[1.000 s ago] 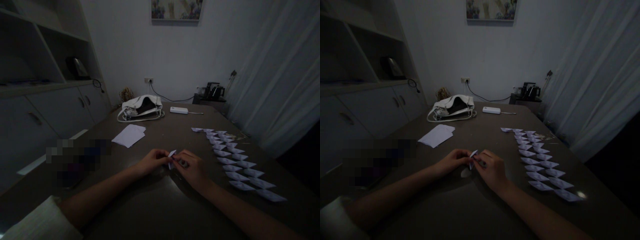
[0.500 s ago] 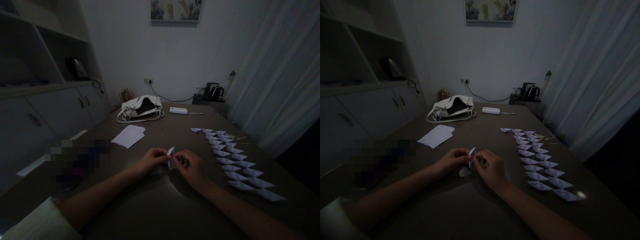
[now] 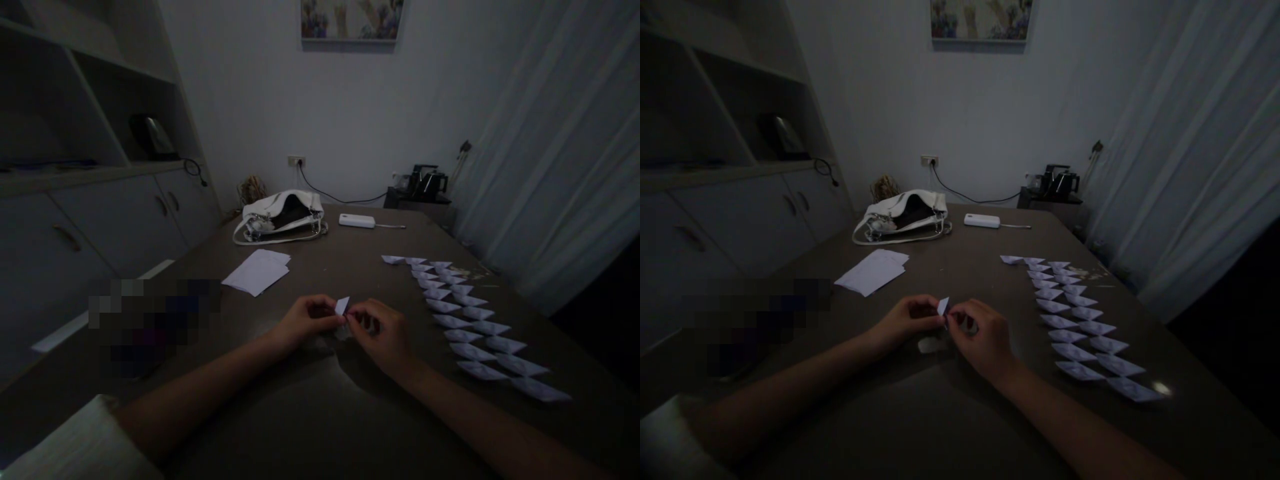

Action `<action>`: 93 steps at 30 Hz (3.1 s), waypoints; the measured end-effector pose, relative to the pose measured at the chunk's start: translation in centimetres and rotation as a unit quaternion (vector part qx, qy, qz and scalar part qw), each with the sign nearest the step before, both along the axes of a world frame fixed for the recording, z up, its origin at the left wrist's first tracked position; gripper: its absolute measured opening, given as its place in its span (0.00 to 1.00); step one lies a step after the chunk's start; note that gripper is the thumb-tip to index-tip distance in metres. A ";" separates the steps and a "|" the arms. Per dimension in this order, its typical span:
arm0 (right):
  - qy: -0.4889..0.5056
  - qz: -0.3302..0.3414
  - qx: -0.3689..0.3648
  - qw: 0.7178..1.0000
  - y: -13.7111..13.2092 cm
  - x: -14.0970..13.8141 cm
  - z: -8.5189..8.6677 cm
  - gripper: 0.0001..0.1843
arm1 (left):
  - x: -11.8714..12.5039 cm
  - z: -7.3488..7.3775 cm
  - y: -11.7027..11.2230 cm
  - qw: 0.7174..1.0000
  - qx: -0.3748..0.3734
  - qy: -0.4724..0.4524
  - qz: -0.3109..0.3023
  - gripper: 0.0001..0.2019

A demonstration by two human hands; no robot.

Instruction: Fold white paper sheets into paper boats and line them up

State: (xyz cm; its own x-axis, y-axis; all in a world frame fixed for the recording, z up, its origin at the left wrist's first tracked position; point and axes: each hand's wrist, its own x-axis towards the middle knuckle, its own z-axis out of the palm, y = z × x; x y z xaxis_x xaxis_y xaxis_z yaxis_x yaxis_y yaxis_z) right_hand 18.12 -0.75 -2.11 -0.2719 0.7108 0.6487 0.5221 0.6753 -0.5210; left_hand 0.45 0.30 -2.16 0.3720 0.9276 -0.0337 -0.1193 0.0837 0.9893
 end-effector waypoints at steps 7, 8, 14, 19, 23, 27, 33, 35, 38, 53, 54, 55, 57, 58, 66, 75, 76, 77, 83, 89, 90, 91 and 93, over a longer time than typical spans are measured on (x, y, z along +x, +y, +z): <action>-0.006 -0.006 0.002 1.000 0.0 -0.1 -0.1 0.02 | 0.2 0.1 -0.2 1.000 0.023 0.016 0.008 0.13; -0.007 -0.007 0.002 1.000 0.0 -0.1 -0.1 0.02 | 0.2 0.1 -0.3 0.999 0.023 0.018 0.012 0.13; 0.004 -0.019 -0.012 1.000 0.1 -0.2 -0.4 0.02 | 0.4 0.3 -0.5 1.000 0.019 0.018 0.017 0.14; 0.034 -0.043 -0.041 0.998 0.5 -0.1 -0.5 0.01 | 0.4 0.3 -0.5 0.999 0.035 0.037 0.012 0.13; 0.036 -0.047 -0.056 0.997 0.5 -0.1 -0.4 0.02 | 0.3 0.1 -0.4 0.998 0.041 0.036 0.009 0.13; 0.040 -0.047 -0.058 0.996 0.6 -0.1 -0.5 0.02 | 0.4 0.1 -0.4 0.999 0.044 0.032 0.006 0.15; 0.020 -0.010 -0.025 0.999 0.3 0.0 -0.2 0.03 | 0.1 0.2 -0.2 1.000 0.017 0.018 0.005 0.15; -0.010 0.015 -0.007 1.000 0.2 0.1 0.0 0.05 | 0.0 0.1 -0.1 1.000 0.000 0.003 -0.008 0.17; -0.031 0.026 0.014 0.999 0.1 0.2 0.0 0.07 | 0.0 0.0 0.0 0.999 -0.028 -0.032 -0.016 0.19; -0.058 -0.008 0.006 0.998 0.4 0.4 -0.7 0.05 | -0.3 -0.6 0.7 0.998 -0.012 0.001 -0.064 0.16; -0.059 -0.008 0.008 0.998 0.4 0.4 -0.7 0.04 | -0.4 -0.6 0.7 0.998 -0.007 0.013 -0.068 0.15; -0.061 -0.009 0.010 0.998 0.4 0.4 -0.7 0.04 | -0.4 -0.5 0.6 0.997 0.000 0.024 -0.074 0.14; -0.064 -0.010 0.015 0.998 0.4 0.3 -0.5 0.03 | -0.4 -0.2 0.4 0.996 0.015 0.039 -0.084 0.13; -0.064 -0.007 0.018 0.998 0.3 0.3 -0.5 0.03 | -0.3 -0.1 0.3 0.995 0.022 0.043 -0.085 0.13; 0.023 -0.012 -0.048 0.998 0.4 0.0 -0.6 0.05 | -0.2 -0.2 0.3 0.999 0.011 0.038 -0.037 0.13; -0.014 0.027 -0.079 0.996 0.8 0.1 -0.5 0.08 | -0.2 0.0 0.1 0.998 0.003 0.033 -0.044 0.12; -0.013 0.026 -0.079 0.996 0.8 0.1 -0.5 0.08 | -0.2 0.0 0.1 0.998 0.004 0.034 -0.043 0.12; -0.010 0.025 -0.079 0.996 0.8 0.1 -0.5 0.08 | -0.2 0.1 0.1 0.998 0.004 0.035 -0.043 0.12; -0.004 0.036 -0.100 0.994 0.8 0.1 -0.5 0.09 | -0.2 0.2 0.0 0.998 0.002 0.040 -0.043 0.12; -0.017 0.047 -0.082 0.995 0.7 0.2 -0.4 0.10 | -0.1 0.4 0.0 0.997 0.019 0.037 -0.061 0.13; -0.016 0.045 -0.079 0.996 0.6 0.1 -0.3 0.10 | -0.1 0.5 0.0 0.997 0.021 0.039 -0.064 0.13; -0.016 0.044 -0.077 0.996 0.6 0.1 -0.2 0.09 | -0.1 0.5 0.0 0.997 0.021 0.040 -0.064 0.13; -0.018 0.041 -0.078 0.996 0.5 0.1 -0.1 0.10 | -0.1 0.6 0.0 0.997 0.019 0.043 -0.063 0.13</action>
State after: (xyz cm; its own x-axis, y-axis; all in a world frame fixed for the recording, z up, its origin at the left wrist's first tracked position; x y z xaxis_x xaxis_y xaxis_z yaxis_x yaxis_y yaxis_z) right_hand 18.19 -0.21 -2.26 -0.3535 0.7771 0.5207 0.4890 0.6281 -0.6054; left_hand 0.37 0.28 -1.61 0.4825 0.8751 -0.0372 -0.0243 0.0558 0.9981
